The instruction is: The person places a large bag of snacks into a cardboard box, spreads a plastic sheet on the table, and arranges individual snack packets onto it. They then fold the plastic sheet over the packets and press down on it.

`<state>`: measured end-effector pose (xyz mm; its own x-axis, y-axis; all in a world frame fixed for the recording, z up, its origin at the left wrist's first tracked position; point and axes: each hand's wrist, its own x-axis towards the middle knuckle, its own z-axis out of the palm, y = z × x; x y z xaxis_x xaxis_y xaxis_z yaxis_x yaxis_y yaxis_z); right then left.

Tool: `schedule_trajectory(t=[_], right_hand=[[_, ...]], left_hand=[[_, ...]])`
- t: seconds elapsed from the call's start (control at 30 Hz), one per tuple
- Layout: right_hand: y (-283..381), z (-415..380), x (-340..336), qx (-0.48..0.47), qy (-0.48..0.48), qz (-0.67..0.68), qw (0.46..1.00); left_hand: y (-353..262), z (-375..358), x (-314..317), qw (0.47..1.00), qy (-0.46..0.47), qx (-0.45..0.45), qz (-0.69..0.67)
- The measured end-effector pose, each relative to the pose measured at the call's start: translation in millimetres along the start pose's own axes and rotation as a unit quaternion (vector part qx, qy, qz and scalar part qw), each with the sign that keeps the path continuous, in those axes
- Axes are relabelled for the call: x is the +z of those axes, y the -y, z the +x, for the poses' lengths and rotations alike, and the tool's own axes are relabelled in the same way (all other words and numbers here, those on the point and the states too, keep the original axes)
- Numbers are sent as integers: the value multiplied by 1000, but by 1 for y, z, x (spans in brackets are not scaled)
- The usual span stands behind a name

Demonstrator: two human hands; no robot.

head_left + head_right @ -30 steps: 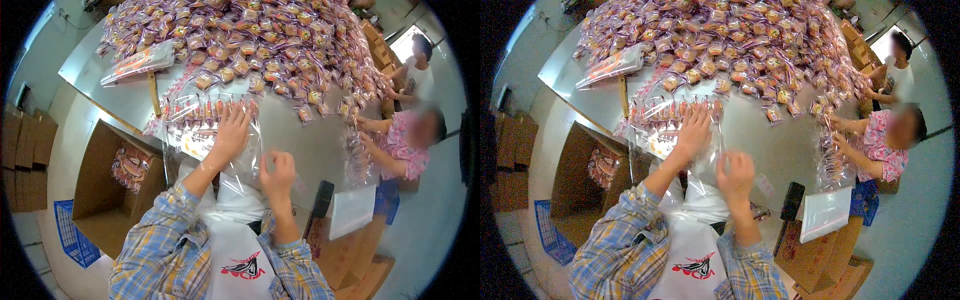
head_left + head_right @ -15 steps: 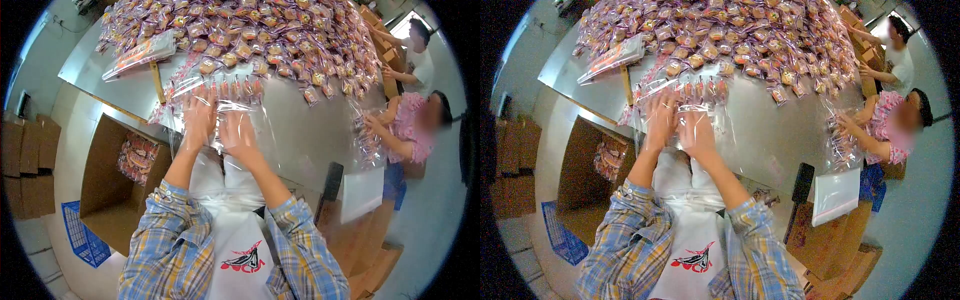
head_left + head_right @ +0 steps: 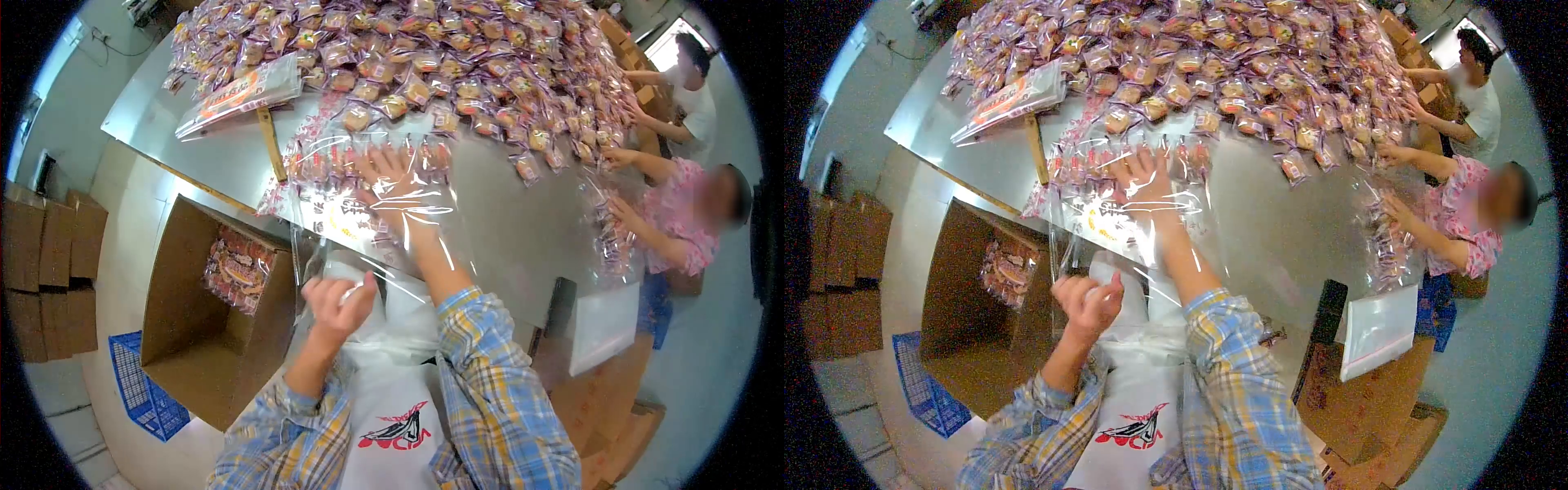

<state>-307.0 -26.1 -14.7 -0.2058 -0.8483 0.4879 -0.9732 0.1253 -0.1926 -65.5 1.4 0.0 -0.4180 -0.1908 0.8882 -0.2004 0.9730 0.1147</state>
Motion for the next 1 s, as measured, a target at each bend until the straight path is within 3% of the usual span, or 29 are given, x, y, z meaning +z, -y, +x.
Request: schedule_trajectory(t=[0.07,0.17,0.2,0.27,0.4,0.53,0.57,0.7,0.8,0.83,0.93,1.0], right_hand=[[-16,5,16,-23,27,-57,998],[-17,10,8,-3,10,-51,999],[-18,8,7,4,6,-60,998],[-20,6,4,-7,-7,-79,997],[-27,12,11,23,9,-142,990],[-18,16,6,39,7,-115,993],[-32,10,25,17,20,-151,988],[-31,11,-2,-31,73,-88,993],[-25,18,-6,31,107,-62,992],[-20,21,-5,42,147,-142,978],[8,11,-18,-47,64,-34,996],[29,15,-15,-104,89,7,991]], left_hand=[[7,11,-13,975,-20,-199,99],[43,21,-10,913,118,-389,-21],[51,18,-13,866,243,-433,-59],[57,4,-8,888,223,-396,-75],[63,1,-25,886,207,-404,-94],[69,-2,-30,885,192,-407,-117],[68,1,-28,881,183,-416,-130],[66,3,-32,872,200,-425,-139],[64,3,-35,866,196,-431,-160],[63,3,-36,866,192,-430,-168],[61,9,-37,868,180,-429,-172],[55,13,-36,861,176,-442,-182]])
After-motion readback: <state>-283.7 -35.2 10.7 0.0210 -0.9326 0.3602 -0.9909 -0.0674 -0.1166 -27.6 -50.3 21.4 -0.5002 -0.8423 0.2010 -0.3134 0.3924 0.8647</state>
